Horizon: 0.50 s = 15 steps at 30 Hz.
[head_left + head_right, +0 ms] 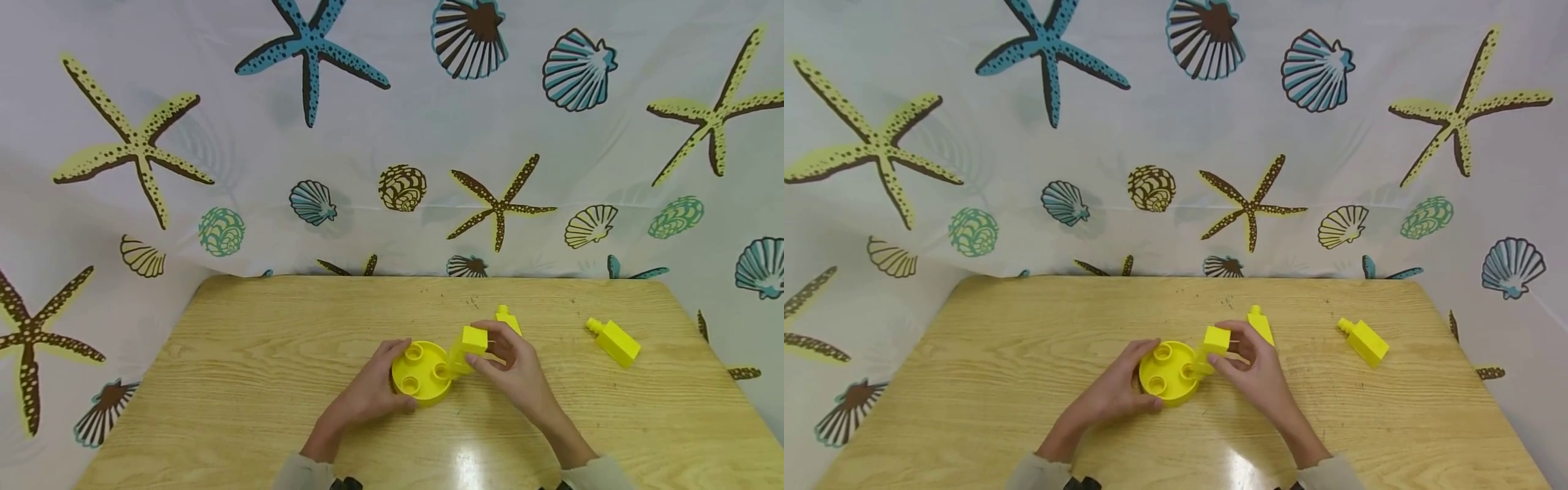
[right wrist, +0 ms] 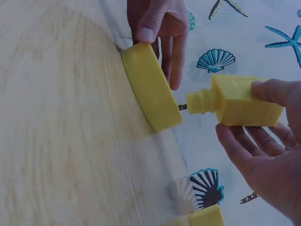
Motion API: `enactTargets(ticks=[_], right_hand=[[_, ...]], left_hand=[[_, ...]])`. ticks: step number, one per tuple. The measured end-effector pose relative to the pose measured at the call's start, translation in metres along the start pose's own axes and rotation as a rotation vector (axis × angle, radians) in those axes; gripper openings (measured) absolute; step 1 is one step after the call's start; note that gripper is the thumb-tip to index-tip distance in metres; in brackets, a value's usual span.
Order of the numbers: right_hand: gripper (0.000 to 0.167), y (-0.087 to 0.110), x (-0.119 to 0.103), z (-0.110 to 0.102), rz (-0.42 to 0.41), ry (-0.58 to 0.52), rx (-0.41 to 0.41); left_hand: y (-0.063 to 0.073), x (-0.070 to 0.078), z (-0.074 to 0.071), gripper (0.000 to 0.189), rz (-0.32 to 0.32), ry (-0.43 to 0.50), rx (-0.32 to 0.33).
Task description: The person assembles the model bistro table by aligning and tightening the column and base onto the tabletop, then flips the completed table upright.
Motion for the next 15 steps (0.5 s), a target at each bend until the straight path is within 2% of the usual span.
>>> enactTargets(ticks=[6,12,15], right_hand=[[0.048,0.0,0.003,0.007,-0.024,-0.053,-0.01],[0.047,0.001,0.008,0.011,-0.01,-0.06,-0.035],[0.047,0.002,0.008,0.013,-0.016,-0.047,-0.052]], left_hand=[[0.001,0.004,0.006,0.096,-0.007,-0.004,0.064],[0.002,0.0,0.001,0.089,0.058,0.009,0.023],[0.003,-0.001,-0.001,0.087,0.061,0.018,0.006]])
Point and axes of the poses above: each hand's wrist, its own y-axis away from the middle knuckle, its own z-axis out of the palm, x = y × z, the point moved 1 cm from there along -y, towards the middle knuckle, and after that the axes turned 4 degrees about y, right-handed, at the moved point
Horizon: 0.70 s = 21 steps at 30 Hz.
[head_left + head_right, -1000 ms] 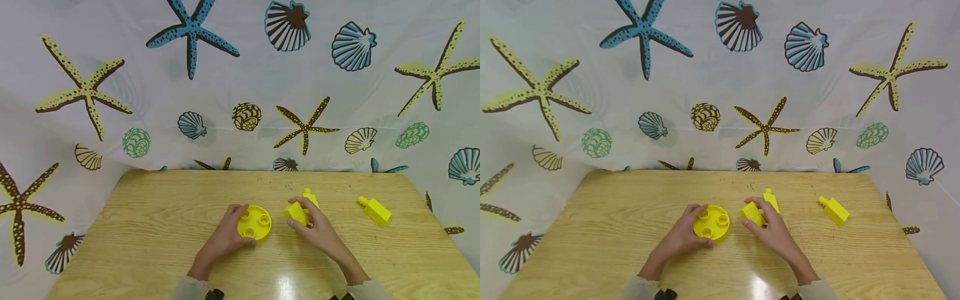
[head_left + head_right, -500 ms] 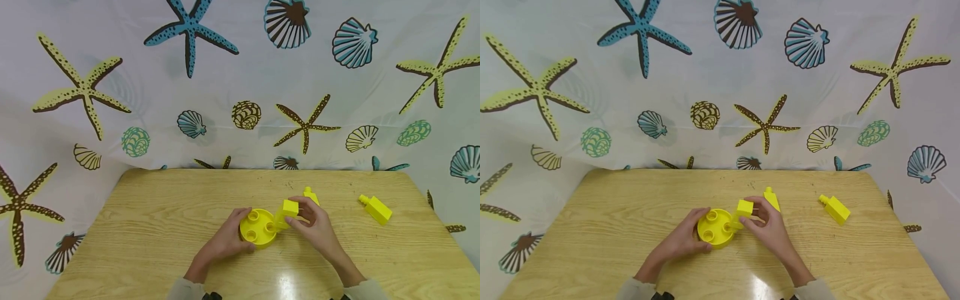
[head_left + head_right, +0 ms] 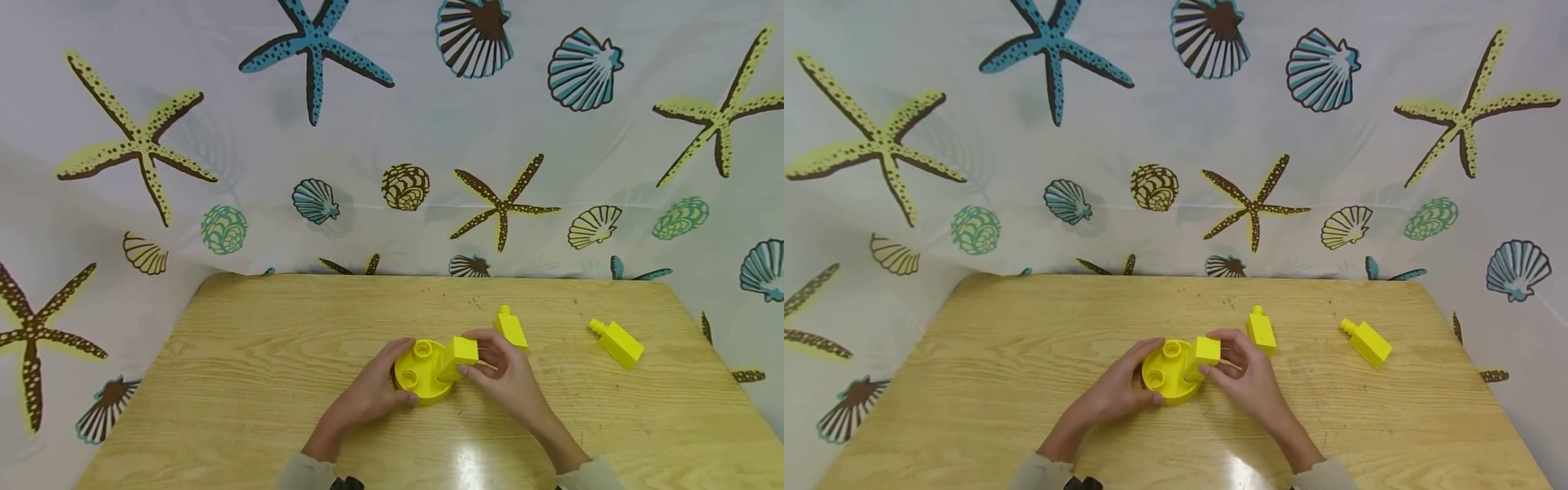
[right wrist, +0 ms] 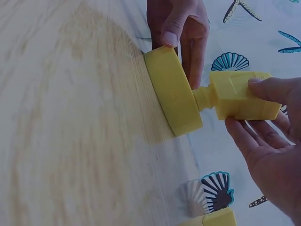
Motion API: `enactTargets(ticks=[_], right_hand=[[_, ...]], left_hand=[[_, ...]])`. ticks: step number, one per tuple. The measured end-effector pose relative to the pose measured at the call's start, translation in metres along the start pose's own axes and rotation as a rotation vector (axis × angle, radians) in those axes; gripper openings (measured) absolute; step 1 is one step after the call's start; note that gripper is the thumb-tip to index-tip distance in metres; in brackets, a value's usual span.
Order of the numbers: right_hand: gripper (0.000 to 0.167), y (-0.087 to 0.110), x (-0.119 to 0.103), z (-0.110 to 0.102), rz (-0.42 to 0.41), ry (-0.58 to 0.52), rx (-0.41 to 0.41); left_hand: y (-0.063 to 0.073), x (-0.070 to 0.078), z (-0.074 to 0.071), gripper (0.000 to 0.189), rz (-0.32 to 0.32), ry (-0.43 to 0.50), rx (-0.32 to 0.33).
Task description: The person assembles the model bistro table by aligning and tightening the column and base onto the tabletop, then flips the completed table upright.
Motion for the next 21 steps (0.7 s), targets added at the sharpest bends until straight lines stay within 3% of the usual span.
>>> enactTargets(ticks=[11,21], right_hand=[[0.045,0.0007,-0.0018,0.0032,-0.018,0.038,-0.067],[0.045,0.0034,-0.0032,0.0,-0.039,0.127,-0.15]], left_hand=[[-0.0006,0.0023,0.0016,0.087,-0.019,0.008,0.036],[-0.0005,0.0014,0.001,0.085,0.001,0.024,0.014]])
Point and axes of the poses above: each hand's wrist, its own y-axis away from the middle knuckle, its own z-axis out of the palm, x = y × z, the point moved 1 cm from there along -y, towards the middle knuckle, and after that the axes turned 4 degrees about y, right-handed, at the moved point
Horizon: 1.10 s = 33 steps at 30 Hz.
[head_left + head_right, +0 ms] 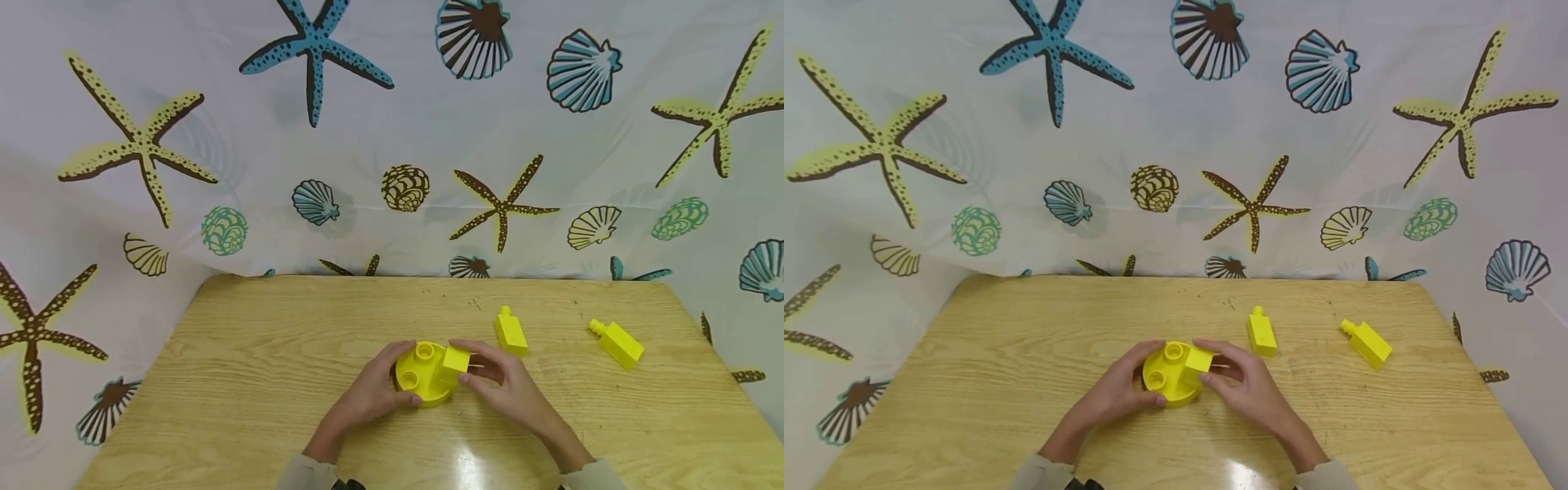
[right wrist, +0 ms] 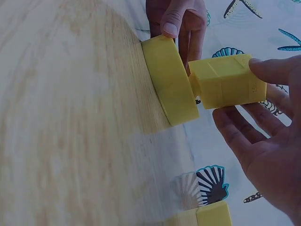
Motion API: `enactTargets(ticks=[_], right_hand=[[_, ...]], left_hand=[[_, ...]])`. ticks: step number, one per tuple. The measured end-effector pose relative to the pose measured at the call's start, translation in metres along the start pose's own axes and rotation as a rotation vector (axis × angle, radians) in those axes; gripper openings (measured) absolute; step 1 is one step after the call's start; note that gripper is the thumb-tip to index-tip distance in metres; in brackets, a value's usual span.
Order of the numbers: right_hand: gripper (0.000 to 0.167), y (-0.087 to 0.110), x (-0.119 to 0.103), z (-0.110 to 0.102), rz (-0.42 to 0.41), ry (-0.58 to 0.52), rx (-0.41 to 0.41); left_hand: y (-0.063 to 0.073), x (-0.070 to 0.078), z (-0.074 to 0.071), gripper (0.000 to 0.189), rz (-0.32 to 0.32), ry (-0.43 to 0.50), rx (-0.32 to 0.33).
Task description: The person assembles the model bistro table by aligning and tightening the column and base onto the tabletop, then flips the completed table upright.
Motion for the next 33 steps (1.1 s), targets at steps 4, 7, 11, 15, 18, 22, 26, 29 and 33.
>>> enactTargets(ticks=[4,7,11,15,18,22,26,29,33], right_hand=[[0.046,0.0,0.0012,0.001,0.002,0.039,-0.024],[0.049,0.0007,0.001,-0.0009,0.007,0.031,-0.06],[0.05,0.0017,0.0005,-0.0062,-0.015,-0.005,-0.135],[0.048,0.0013,0.0002,-0.008,-0.018,0.003,-0.129],[0.043,0.0003,-0.0003,-0.007,-0.014,0.042,-0.068],[0.038,0.0006,-0.0002,-0.0067,-0.024,0.036,-0.043],[0.037,0.001,0.0007,-0.007,-0.02,-0.027,-0.057],[0.034,-0.0002,-0.0004,-0.0064,0.003,-0.017,-0.025],[0.033,-0.0023,-0.0021,-0.0029,0.027,-0.002,0.024]], left_hand=[[0.0008,-0.0019,0.0011,0.085,-0.005,0.004,-0.009],[0.0012,-0.0023,0.0017,0.084,-0.005,0.002,-0.007],[0.0014,-0.0017,0.0013,0.084,-0.01,-0.005,-0.002],[0.0017,-0.0014,0.0011,0.084,-0.014,-0.008,-0.001],[0.0021,-0.0015,0.0014,0.084,-0.014,-0.002,0.0],[0.0025,-0.0022,0.0019,0.085,-0.016,0.013,0.005],[0.0023,-0.0027,0.0018,0.085,-0.015,0.012,0.005],[0.0012,-0.0029,0.0015,0.084,-0.016,-0.002,0.003],[0.0006,-0.0043,0.0016,0.085,-0.014,-0.013,0.003]])
Point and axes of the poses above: each hand's wrist, its own y-axis away from the middle knuckle, its own z-axis out of the palm, x = y × z, the point moved 1 cm from there along -y, towards the middle knuckle, and after that the axes turned 4 degrees about y, right-handed, at the moved point
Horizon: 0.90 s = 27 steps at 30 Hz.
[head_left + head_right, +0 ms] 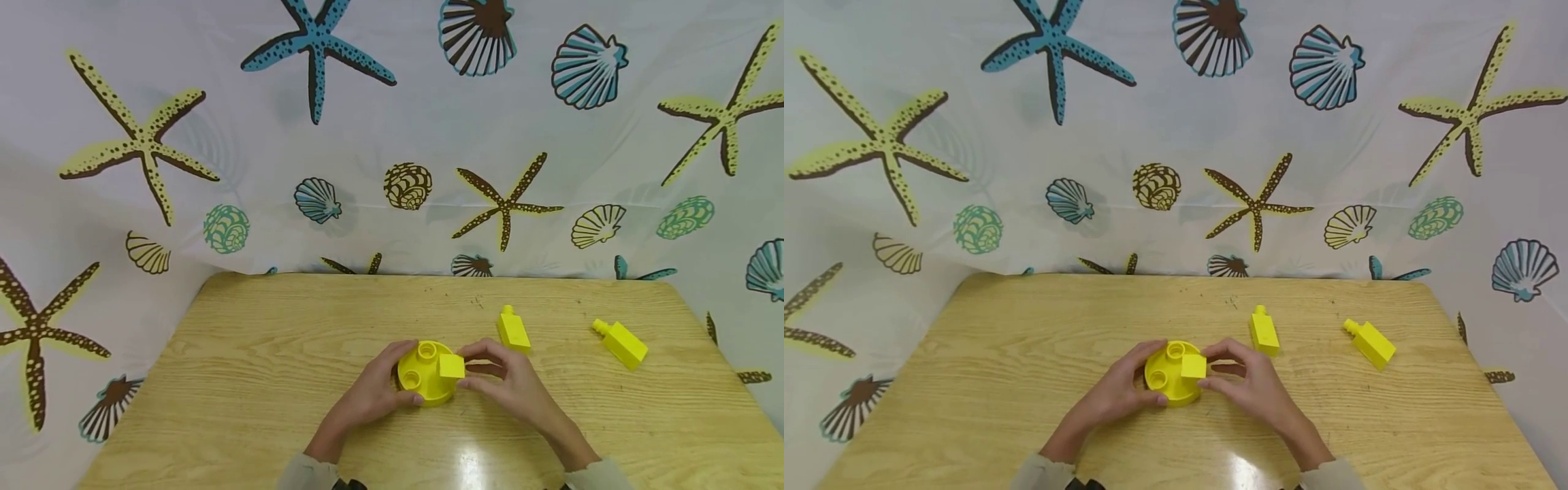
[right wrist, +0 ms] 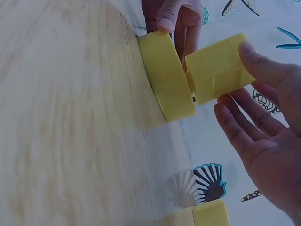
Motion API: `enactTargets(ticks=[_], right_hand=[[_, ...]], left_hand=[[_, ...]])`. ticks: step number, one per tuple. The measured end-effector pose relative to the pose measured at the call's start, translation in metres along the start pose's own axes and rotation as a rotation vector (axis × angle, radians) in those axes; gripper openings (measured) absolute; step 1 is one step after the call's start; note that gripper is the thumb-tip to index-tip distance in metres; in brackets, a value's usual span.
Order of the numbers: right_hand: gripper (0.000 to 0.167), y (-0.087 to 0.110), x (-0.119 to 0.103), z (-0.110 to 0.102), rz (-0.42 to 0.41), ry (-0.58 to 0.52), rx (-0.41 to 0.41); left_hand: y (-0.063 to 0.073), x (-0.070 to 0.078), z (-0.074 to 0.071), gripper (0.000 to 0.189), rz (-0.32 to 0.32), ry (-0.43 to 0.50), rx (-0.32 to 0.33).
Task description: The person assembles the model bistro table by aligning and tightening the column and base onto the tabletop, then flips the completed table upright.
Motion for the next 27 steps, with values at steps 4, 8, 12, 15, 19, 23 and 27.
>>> enactTargets(ticks=[4,8,12,15,19,23,27], right_hand=[[0.037,-0.004,0.0,0.004,-0.016,0.061,0.024],[0.047,-0.009,-0.001,0.007,-0.066,0.186,0.006],[0.051,-0.013,0.0,0.007,-0.117,0.259,-0.046],[0.05,-0.013,0.0,0.005,-0.117,0.25,-0.087],[0.047,-0.013,0.0,0.001,-0.095,0.162,-0.156],[0.042,-0.013,0.0,-0.002,-0.058,0.065,-0.209],[0.043,-0.016,-0.001,0.0,-0.026,0.003,-0.215]], left_hand=[[-0.002,-0.001,0.0,0.085,0.01,0.002,-0.002],[-0.003,-0.001,0.001,0.084,0.015,0.004,0.0],[-0.002,-0.001,0.001,0.085,0.013,0.003,0.004],[-0.001,0.0,0.001,0.085,0.013,0.005,0.005],[0.001,0.0,0.002,0.084,0.008,0.016,0.003],[0.001,0.001,0.001,0.084,0.002,0.02,0.009],[0.001,0.001,-0.001,0.082,-0.011,0.026,0.016]])
Point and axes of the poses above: each hand's wrist, its own y-axis away from the middle knuckle, its own z-axis out of the palm, x = y × z, the point moved 1 cm from there along -y, towards the middle knuckle, and after that the axes turned 4 degrees about y, right-handed, at the moved point
